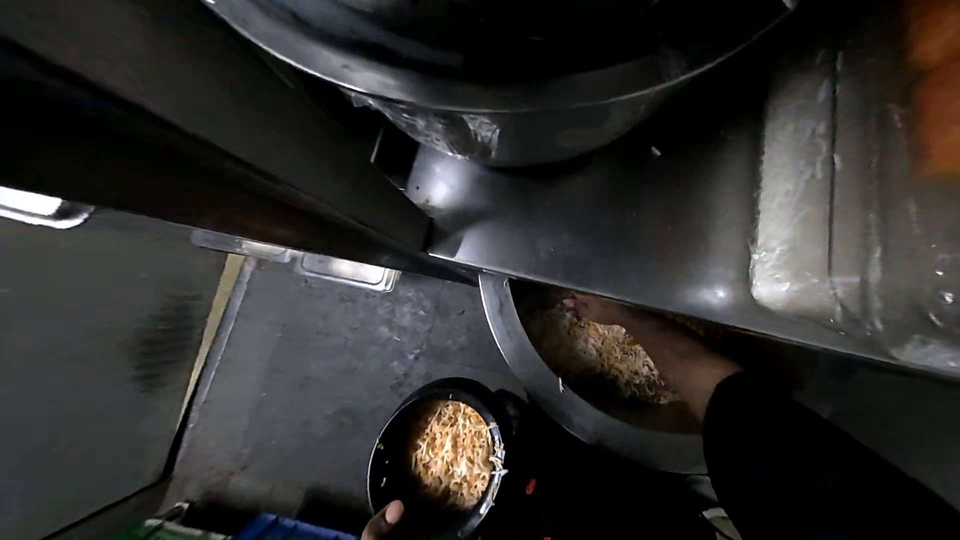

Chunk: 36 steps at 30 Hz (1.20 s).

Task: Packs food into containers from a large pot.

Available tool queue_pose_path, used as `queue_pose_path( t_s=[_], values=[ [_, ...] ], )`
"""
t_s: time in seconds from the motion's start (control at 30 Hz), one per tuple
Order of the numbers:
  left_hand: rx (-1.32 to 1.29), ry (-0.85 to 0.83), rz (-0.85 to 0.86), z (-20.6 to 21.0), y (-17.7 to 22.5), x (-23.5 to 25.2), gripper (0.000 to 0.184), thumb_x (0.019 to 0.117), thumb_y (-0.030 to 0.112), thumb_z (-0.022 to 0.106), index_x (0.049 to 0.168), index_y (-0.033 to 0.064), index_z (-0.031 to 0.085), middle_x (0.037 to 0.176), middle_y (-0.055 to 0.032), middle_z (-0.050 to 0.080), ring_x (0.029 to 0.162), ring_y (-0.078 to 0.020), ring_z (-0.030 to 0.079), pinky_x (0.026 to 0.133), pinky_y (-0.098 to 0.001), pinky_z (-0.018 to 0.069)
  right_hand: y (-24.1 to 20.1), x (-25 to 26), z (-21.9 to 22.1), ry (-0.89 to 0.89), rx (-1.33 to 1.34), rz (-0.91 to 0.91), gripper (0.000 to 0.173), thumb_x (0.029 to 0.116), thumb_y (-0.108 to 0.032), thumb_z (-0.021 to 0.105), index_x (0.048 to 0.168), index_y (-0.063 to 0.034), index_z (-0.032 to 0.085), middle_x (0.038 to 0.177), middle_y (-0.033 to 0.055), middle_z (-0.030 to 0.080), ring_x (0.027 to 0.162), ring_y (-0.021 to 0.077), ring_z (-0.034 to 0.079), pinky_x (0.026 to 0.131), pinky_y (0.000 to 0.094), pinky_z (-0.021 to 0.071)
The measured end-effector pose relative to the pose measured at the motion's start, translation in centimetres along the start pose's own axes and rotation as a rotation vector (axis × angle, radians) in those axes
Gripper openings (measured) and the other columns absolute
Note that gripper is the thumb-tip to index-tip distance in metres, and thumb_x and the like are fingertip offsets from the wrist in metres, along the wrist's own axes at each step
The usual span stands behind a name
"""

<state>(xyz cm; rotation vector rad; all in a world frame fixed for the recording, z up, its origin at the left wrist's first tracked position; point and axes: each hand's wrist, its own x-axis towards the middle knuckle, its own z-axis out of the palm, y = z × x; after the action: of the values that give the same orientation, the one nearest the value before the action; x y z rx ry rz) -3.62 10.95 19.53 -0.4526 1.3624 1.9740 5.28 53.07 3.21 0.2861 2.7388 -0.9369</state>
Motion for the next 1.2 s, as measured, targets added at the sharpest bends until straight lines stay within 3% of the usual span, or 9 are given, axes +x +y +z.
queue_pose_path(
  t_s=[0.17,0.37,0.5,0.67,0.9,0.97,1.07,1.13,1.2],
  values=[
    [0.01,0.048,-0.043,1.3,-0.1,0.5,0.024,0.0683,0.038,0.088,0.082,0.0227,0.076,0.081,0.001,0.076,0.076,-0.0079,0.074,0.07,-0.0291,0.0628,1.2,-8.9,2.8,-0.37,-0.002,0.366,0.044,0.1081,-0.043,0.043,0.123,-0.0109,0.069,0.11,0.0164,0.072,0.105,0.0354,0.069,0.094,0.0587,0.0524],
    [0.031,0.044,-0.068,3.4,-0.7,2.3,0.056,0.0567,0.042,0.093,0.099,0.0147,0.069,0.086,-0.0022,0.075,0.079,-0.013,0.074,0.071,-0.0366,0.064,-0.3,-14.6,2.1,-0.411,0.299,0.53,0.039,0.107,-0.036,0.048,0.102,-0.0025,0.068,0.091,0.0173,0.067,0.088,0.031,0.067,0.083,0.053,0.053],
    [0.191,-0.047,-0.035,5.8,-0.4,4.4,0.099,0.0599,0.048,0.089,0.135,0.0038,0.042,0.101,-0.0068,0.07,0.088,-0.0164,0.073,0.076,-0.0378,0.0638,-1.0,-13.9,0.0,-0.338,0.476,0.565,0.032,0.1052,-0.024,0.053,0.097,0.0033,0.066,0.085,0.0178,0.063,0.08,0.0281,0.062,0.078,0.0492,0.0511],
    [0.399,-0.016,0.041,10.7,0.5,5.6,0.083,0.074,0.028,0.071,0.147,0.0069,0.039,0.108,-0.0106,0.069,0.088,-0.0185,0.072,0.071,-0.037,0.0628,-4.1,-14.1,-5.3,-0.214,0.536,0.675,0.027,0.107,-0.02,0.051,0.106,0.0033,0.065,0.087,0.0136,0.062,0.076,0.0195,0.059,0.074,0.0396,0.0512],
    [0.547,-0.109,0.105,17.2,-2.2,6.7,0.1,0.0706,0.016,0.082,0.158,0.0219,0.034,0.133,-0.0153,0.06,0.108,-0.0264,0.066,0.084,-0.0477,0.0589,-8.2,-15.9,-12.6,0.017,0.522,0.676,0.028,0.1084,-0.021,0.049,0.098,-0.0009,0.065,0.075,0.0063,0.056,0.063,0.0137,0.052,0.061,0.0329,0.0473],
    [0.556,-0.15,0.083,19.0,-4.1,7.4,0.101,0.0697,0.017,0.083,0.158,0.0237,0.034,0.132,-0.0151,0.061,0.106,-0.0273,0.066,0.083,-0.049,0.0589,-10.6,-15.4,-13.4,0.033,0.439,0.722,0.031,0.1094,-0.029,0.047,0.104,-0.0046,0.066,0.079,0.0084,0.059,0.067,0.0185,0.057,0.064,0.0393,0.0507],
    [0.501,-0.231,-0.003,20.6,-6.7,8.5,0.097,0.073,0.018,0.083,0.157,0.0242,0.034,0.134,-0.0152,0.059,0.109,-0.0291,0.064,0.083,-0.0501,0.0576,-15.6,-14.3,-14.0,0.005,0.091,0.795,0.03,0.11,-0.029,0.045,0.127,-0.01,0.061,0.104,0.0187,0.068,0.094,0.0356,0.068,0.085,0.0561,0.0547],
    [0.434,-0.26,-0.051,20.6,-7.6,9.0,0.09,0.0756,0.016,0.079,0.156,0.0207,0.037,0.132,-0.0162,0.06,0.106,-0.0288,0.065,0.08,-0.0488,0.0572,-17.0,-15.6,-13.1,0.178,-0.111,0.749,0.036,0.1063,-0.018,0.052,0.14,-0.0118,0.06,0.123,0.022,0.067,0.108,0.0423,0.068,0.093,0.0606,0.0537],
    [0.338,-0.289,-0.086,19.6,-7.7,9.4,0.084,0.0783,0.018,0.073,0.154,0.0164,0.038,0.127,-0.0165,0.063,0.101,-0.0269,0.066,0.078,-0.0466,0.0584,-15.7,-18.1,-11.6,0.416,-0.23,0.615,0.041,0.1014,-0.008,0.057,0.142,-0.0091,0.06,0.123,0.0253,0.066,0.105,0.0463,0.068,0.087,0.0624,0.0564]
  ],
)
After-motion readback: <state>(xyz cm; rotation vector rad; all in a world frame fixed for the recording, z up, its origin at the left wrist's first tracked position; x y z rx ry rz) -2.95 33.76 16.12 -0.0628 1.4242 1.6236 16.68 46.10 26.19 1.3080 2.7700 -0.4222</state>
